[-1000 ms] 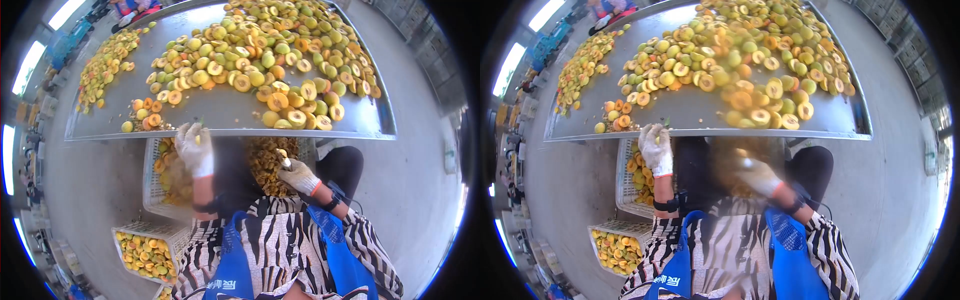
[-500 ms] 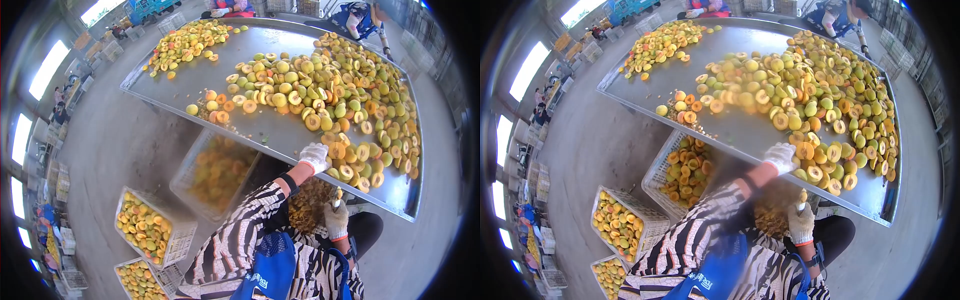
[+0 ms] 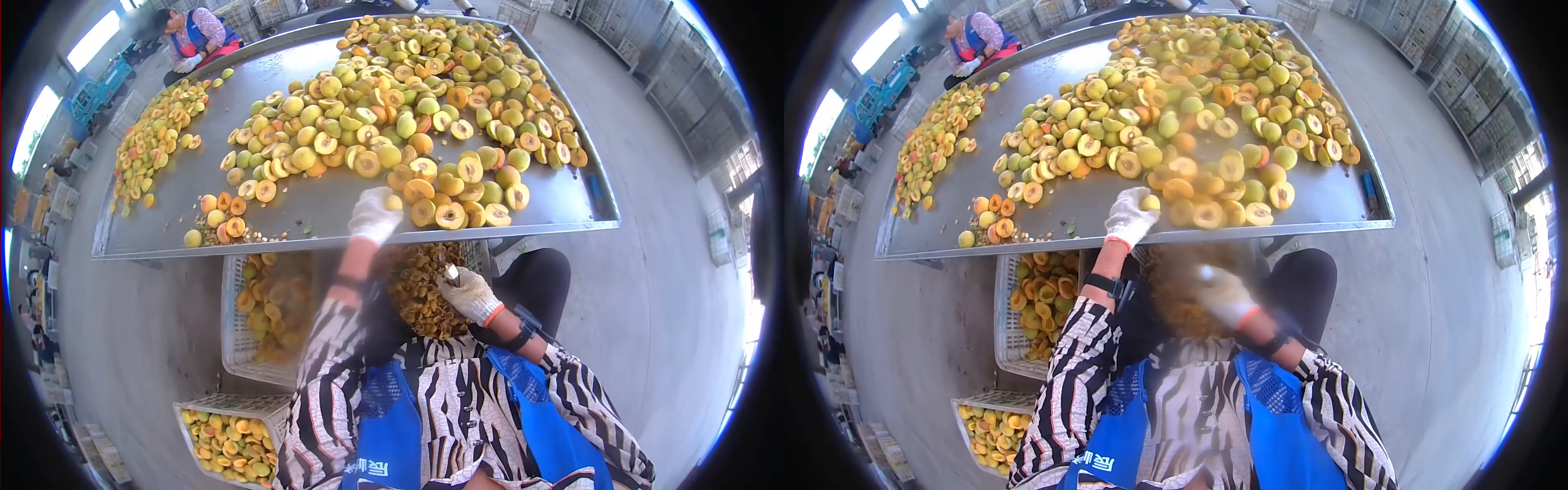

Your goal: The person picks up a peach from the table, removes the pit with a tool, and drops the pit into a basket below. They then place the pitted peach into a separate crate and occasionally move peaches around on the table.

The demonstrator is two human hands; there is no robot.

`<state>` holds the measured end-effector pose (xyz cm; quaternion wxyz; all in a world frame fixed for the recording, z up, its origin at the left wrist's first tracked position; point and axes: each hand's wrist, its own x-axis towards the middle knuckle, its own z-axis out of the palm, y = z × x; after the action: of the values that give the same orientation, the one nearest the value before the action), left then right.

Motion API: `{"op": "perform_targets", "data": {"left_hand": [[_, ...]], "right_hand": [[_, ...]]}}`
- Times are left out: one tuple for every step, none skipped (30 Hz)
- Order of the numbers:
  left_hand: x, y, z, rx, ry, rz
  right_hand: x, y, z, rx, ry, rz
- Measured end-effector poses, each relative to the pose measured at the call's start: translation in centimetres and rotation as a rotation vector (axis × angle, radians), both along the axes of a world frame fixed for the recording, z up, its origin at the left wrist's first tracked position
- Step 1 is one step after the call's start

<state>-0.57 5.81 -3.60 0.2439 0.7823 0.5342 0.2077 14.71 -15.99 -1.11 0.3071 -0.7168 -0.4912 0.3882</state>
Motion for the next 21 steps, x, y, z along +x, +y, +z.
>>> {"op": "perform_targets", "data": {"left_hand": [[-0.3,-0.2,0.3,-0.116,-0.353,0.091],[-1.0,-1.1,0.3,-0.232,-0.723,0.102],[-2.0,-1.8,0.4,-0.45,-1.109,0.02],[-2.9,-2.4,0.3,-0.671,-1.491,-0.065],[-3.1,-3.2,-0.1,-0.65,-1.517,-0.083],[-3.1,-4.1,-0.4,-0.629,-1.542,-0.099],[-3.1,-5.0,-0.7,-0.72,-1.62,-0.059],[-3.1,-5.9,-0.7,-0.809,-1.699,-0.011],[-2.9,-7.3,1.7,-1.014,-1.822,0.099],[-2.7,-8.4,3.1,-1.224,-1.934,0.217],[-2.4,-9.1,3.1,-1.221,-1.912,0.248],[-2.2,-9.5,3.0,-1.211,-1.897,0.241],[-2.0,-9.9,2.8,-1.202,-1.882,0.234],[-1.7,-10.3,2.6,-1.193,-1.868,0.228],[-1.3,-10.9,2.7,-1.029,-1.78,0.195],[-1.2,-11.3,2.8,-1.034,-1.732,0.189],[-1.2,-11.6,3.2,-1.039,-1.683,0.182],[-1.1,-11.9,3.6,-1.043,-1.634,0.174],[-0.8,-12.1,3.8,-1.034,-1.637,0.221],[-0.4,-12.3,3.9,-1.026,-1.638,0.269],[-0.2,-12.4,3.9,-1.015,-1.64,0.317]], "right_hand": [[0.3,-0.3,0.0,-0.01,0.085,0.012],[0.4,-0.6,0.0,0.02,0.106,-0.004],[0.3,-0.9,0.2,0.049,0.127,-0.015],[0.1,-0.9,1.2,0.079,0.148,-0.023],[-0.3,-0.8,2.6,0.064,0.127,-0.014],[-0.7,-0.4,3.7,0.051,0.072,0.018],[-1.1,0.0,4.7,0.035,0.017,0.051],[-1.5,0.4,5.6,0.02,-0.039,0.083],[-2.3,0.9,6.7,-0.034,-0.121,0.084],[-2.7,1.1,6.4,0.0,-0.138,0.1],[-3.0,1.3,5.9,0.035,-0.155,0.117],[-3.3,1.5,5.6,0.069,-0.173,0.132],[-3.5,1.9,5.8,-0.031,-0.18,0.136],[-3.7,2.1,5.9,-0.043,-0.202,0.162],[-3.9,2.2,6.3,-0.054,-0.224,0.188],[-4.1,2.3,6.9,-0.065,-0.246,0.214],[-4.3,2.2,8.1,-0.097,-0.275,0.224],[-4.3,2.1,8.2,-0.078,-0.271,0.225],[-4.2,2.0,8.3,-0.06,-0.266,0.226],[-4.2,1.9,8.3,-0.042,-0.261,0.228],[-4.2,1.9,8.4,-0.052,-0.256,0.237]]}}
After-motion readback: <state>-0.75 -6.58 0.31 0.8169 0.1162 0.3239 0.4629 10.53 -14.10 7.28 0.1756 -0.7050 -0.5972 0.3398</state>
